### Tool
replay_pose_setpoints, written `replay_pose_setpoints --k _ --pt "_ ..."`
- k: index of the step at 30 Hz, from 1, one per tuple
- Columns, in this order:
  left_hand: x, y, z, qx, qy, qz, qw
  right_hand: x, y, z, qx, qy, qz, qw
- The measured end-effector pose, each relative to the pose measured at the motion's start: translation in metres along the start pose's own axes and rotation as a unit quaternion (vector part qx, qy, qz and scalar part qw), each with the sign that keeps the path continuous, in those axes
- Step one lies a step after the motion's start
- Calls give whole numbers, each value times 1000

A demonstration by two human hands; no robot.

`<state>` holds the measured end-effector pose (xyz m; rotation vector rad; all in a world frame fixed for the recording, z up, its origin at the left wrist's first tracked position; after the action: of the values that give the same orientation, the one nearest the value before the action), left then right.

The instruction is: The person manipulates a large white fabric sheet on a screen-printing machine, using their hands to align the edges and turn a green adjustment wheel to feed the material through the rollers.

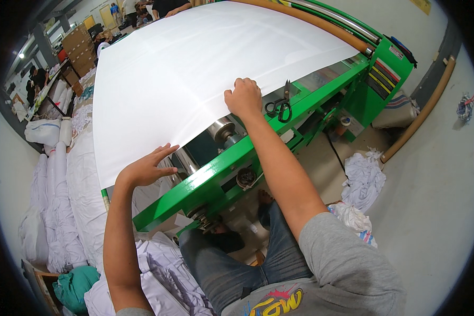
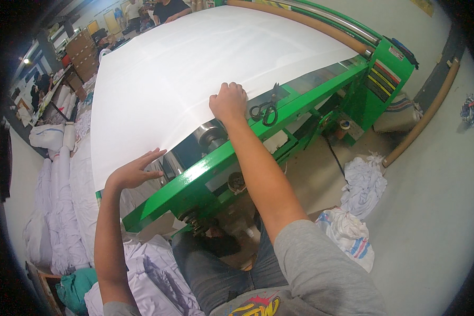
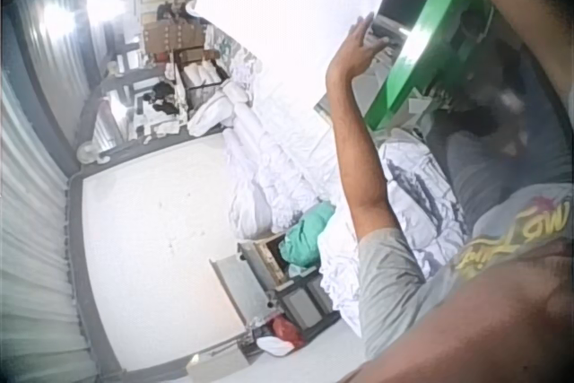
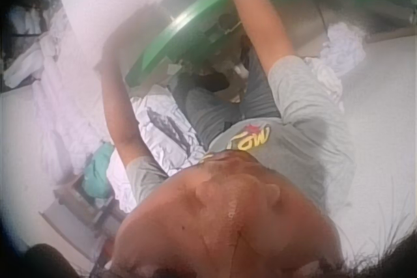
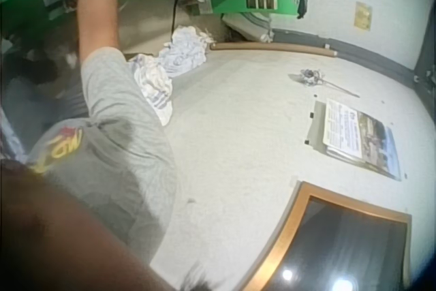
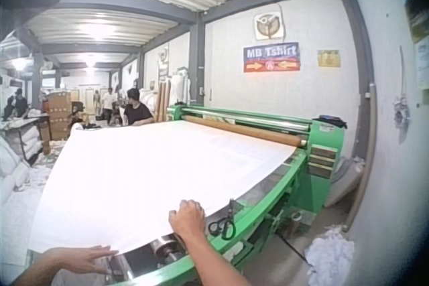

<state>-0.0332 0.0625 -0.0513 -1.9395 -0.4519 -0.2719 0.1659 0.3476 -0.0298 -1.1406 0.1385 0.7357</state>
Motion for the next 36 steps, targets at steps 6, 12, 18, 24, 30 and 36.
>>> replay_pose_setpoints --k 6,12,18,24,30,36 --pt "-4 1 2 4 16 -7 1000 -2 -2 -2 32 -1 -2 999" --pt "-1 0 2 4 12 -6 1000 -2 6 -3 -28 14 -14 999" --pt "-3 0 2 5 14 -7 1000 -5 10 -6 -93 20 -30 995" --pt "-5 1 3 12 24 -8 1000 -3 14 -4 -90 14 -47 995" --pt "-3 -1 1 9 18 -18 1000 -4 12 -5 -85 12 -59 995" --pt "-3 0 2 8 22 -13 1000 -5 8 -4 -45 1 -20 999"
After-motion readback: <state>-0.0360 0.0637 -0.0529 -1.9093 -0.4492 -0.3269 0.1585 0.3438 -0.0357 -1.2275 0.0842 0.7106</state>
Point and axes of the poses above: each hand's wrist, its own z-axis towards the middle knuckle, its own y-axis out of the palm, x = y × z, the point moved 9 cm from there along z, towards the middle knuckle, and after that the axes turned 1 degree about y, right-handed, at the moved point
